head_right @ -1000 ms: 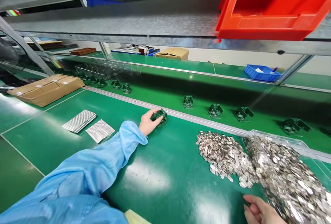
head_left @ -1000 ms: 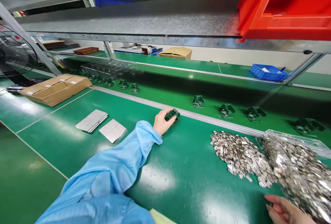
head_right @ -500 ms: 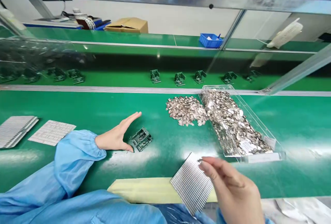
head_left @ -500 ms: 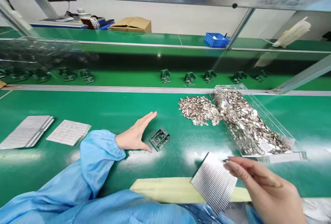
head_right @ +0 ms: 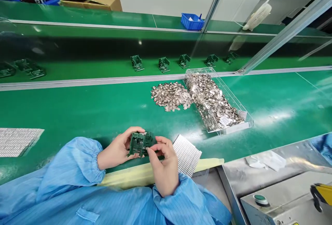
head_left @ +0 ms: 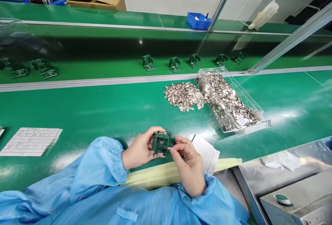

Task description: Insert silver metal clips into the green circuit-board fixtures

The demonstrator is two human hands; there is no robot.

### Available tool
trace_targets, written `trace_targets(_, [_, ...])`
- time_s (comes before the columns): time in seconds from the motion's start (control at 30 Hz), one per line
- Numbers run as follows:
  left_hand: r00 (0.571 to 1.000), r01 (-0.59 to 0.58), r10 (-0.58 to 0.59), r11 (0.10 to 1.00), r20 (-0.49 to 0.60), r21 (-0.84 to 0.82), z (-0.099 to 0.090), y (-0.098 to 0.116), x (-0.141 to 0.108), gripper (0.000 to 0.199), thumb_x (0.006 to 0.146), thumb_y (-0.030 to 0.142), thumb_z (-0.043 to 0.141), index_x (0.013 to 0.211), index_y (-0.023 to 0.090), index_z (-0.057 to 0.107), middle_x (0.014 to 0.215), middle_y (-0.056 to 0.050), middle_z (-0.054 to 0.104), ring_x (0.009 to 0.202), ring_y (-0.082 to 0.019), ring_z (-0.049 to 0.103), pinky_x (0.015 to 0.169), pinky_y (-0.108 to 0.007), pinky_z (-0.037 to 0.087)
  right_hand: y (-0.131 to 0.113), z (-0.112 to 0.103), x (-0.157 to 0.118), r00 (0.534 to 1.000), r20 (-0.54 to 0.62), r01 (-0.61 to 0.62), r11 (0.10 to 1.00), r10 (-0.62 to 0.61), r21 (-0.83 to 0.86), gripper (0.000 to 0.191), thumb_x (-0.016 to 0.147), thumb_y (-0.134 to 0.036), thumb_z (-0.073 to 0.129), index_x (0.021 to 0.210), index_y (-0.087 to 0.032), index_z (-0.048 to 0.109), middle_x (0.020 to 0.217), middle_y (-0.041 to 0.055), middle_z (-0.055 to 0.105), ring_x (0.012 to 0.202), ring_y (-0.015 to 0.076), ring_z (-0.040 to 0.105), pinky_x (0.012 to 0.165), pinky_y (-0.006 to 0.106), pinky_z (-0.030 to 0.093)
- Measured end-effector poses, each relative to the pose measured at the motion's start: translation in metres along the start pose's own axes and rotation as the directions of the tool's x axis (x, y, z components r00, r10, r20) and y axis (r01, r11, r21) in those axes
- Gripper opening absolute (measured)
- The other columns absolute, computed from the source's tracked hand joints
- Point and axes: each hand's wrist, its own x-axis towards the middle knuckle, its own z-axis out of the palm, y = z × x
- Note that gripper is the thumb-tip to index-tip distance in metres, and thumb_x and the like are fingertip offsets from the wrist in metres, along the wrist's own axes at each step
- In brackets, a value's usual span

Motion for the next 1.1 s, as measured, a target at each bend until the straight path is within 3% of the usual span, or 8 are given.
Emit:
trace_targets(0.33, [1.0, 0.022, -0.023, 0.992, -0.012, -0.123, 0.002, 0.007, -0.002, 0.051, 0.074, 0.032, 0.076, 0.117, 0.021, 0.048, 0.088, -0.003, 0.066, 0.074, -0.016, 0.066, 0.066, -0.025, 0.054, -0.001, 0.024, 0.0, 0.997, -0.028, -0.07, 0.988, 0.075, 0.141, 0.012, 0.076, -0.029, 0.071, 0.069, -0.02, 0.069, 0.104, 0.009, 0.06, 0.088, 0.0216, 0.061, 0.069, 0.031, 0.052])
trace_targets(0.57, [0.999, -0.029, 0.03, 0.999, 0.038, -0.032, 0.0, 0.0, -0.009, 0.041, 0.088, 0.027, 0.058, 0.127, 0.022, 0.044, 0.094, -0.005, 0.061, 0.076, -0.015, 0.061, 0.065, -0.024, 0.052, -0.002, 0.026, -0.002, 0.994, -0.054, -0.084, 0.991, 0.09, 0.105, 0.022, 0.08, -0.036, 0.068, 0.069, -0.018, 0.063, 0.099, 0.0089, 0.059, 0.074, 0.0175, 0.059, 0.065, 0.031, 0.05])
trace_targets(0.7, [0.998, -0.057, 0.057, 0.996, -0.001, 0.071, 0.0, -0.001, -0.013, 0.034, 0.093, 0.028, 0.049, 0.126, 0.021, 0.046, 0.092, -0.006, 0.06, 0.078, -0.017, 0.061, 0.066, -0.025, 0.053, -0.001, 0.028, -0.003, 0.995, -0.052, -0.074, 0.991, 0.08, 0.113, 0.025, 0.082, -0.039, 0.067, 0.069, -0.018, 0.06, 0.094, 0.0076, 0.059, 0.076, 0.0176, 0.058, 0.067, 0.03, 0.05])
trace_targets(0.87, [0.997, -0.001, 0.005, 0.999, -0.071, 0.052, 0.004, -0.003, -0.018, 0.035, 0.092, 0.027, 0.049, 0.127, 0.023, 0.047, 0.096, -0.007, 0.061, 0.088, -0.02, 0.063, 0.074, -0.03, 0.056, -0.003, 0.031, -0.006, 0.992, -0.028, -0.118, 0.971, 0.127, 0.209, 0.023, 0.082, -0.04, 0.067, 0.078, -0.018, 0.061, 0.083, 0.0049, 0.063, 0.073, 0.0167, 0.059, 0.066, 0.028, 0.051])
trace_targets(1.1, [0.996, 0.025, -0.022, 0.999, -0.088, 0.029, 0.006, -0.001, -0.02, 0.036, 0.092, 0.029, 0.051, 0.127, 0.023, 0.049, 0.095, -0.008, 0.062, 0.092, -0.023, 0.064, 0.077, -0.033, 0.058, -0.005, 0.033, -0.007, 0.985, -0.095, -0.111, 0.944, 0.146, 0.31, 0.021, 0.078, -0.038, 0.071, 0.077, -0.02, 0.06, 0.076, 0.003, 0.065, 0.068, 0.0161, 0.06, 0.062, 0.027, 0.051])
